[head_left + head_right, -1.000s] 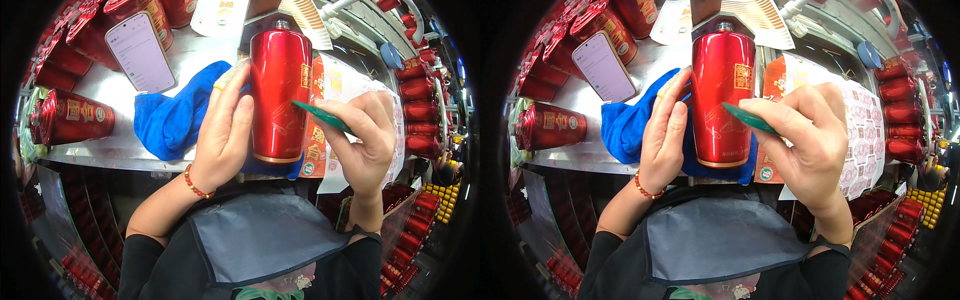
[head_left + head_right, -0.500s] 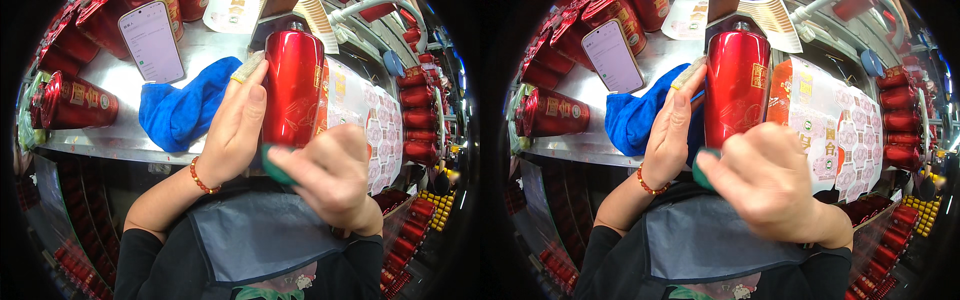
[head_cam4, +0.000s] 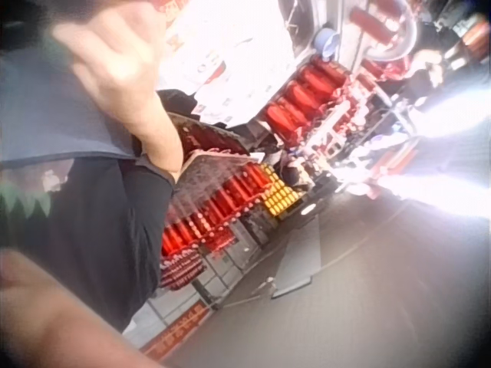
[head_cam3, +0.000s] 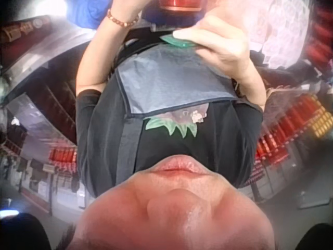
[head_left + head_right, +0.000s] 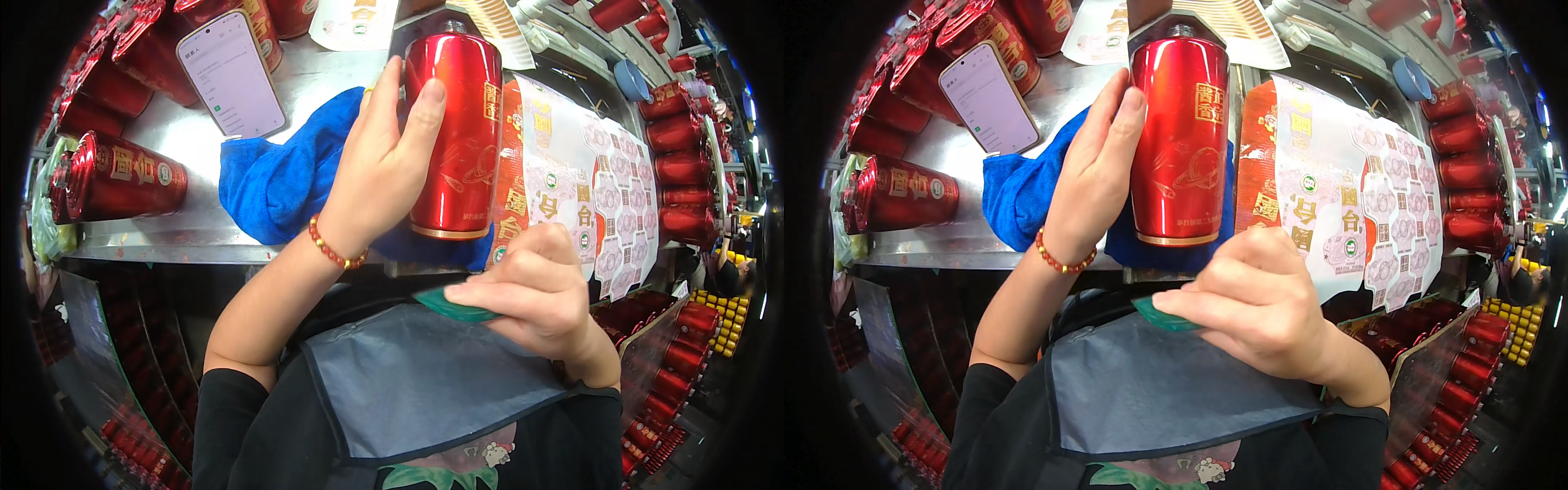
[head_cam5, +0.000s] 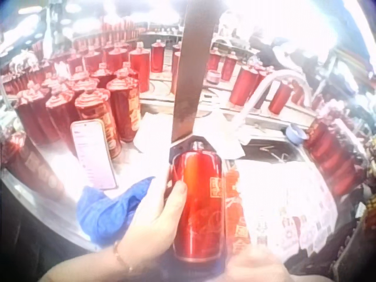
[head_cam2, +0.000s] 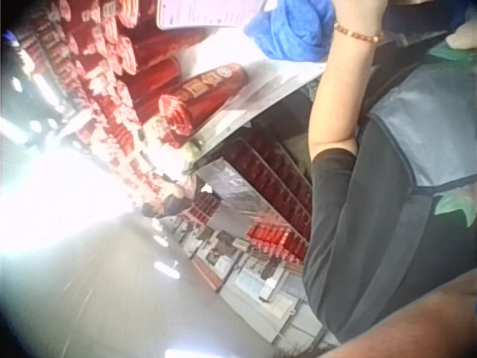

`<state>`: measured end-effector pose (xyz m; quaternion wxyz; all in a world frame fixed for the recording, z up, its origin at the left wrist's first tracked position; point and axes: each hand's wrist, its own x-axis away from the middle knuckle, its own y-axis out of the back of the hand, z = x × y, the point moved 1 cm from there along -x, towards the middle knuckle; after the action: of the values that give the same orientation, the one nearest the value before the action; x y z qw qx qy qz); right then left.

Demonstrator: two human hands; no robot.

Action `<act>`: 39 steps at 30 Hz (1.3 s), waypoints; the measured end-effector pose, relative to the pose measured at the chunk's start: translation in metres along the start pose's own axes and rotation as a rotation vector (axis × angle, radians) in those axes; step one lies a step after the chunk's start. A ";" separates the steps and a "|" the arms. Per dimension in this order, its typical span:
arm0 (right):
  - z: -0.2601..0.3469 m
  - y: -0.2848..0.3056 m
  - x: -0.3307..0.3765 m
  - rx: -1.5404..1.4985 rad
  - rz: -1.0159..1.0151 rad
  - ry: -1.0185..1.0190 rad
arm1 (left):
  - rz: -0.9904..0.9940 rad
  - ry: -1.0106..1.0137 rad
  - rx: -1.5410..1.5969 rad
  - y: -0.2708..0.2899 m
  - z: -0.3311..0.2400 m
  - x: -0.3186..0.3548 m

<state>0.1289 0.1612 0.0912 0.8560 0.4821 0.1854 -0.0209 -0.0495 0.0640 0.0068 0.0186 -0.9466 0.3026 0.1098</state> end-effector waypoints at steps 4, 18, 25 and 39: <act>-0.025 0.026 0.020 -0.102 -0.230 -0.351 | 0.076 0.125 0.210 -0.009 -0.002 -0.017; -0.100 0.034 0.022 -0.987 -0.333 -0.753 | 0.462 0.778 0.978 0.005 -0.051 0.005; -0.069 0.048 0.017 -1.015 -0.207 -0.489 | 0.632 0.862 1.186 -0.017 -0.065 0.054; -0.033 0.025 0.078 -1.089 -0.266 -0.634 | 0.870 0.988 1.122 -0.039 -0.050 0.115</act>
<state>0.1973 0.2135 0.0700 0.9815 -0.0783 -0.0342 -0.1711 0.0738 0.0250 0.0293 0.3057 -0.5370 0.6209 -0.4824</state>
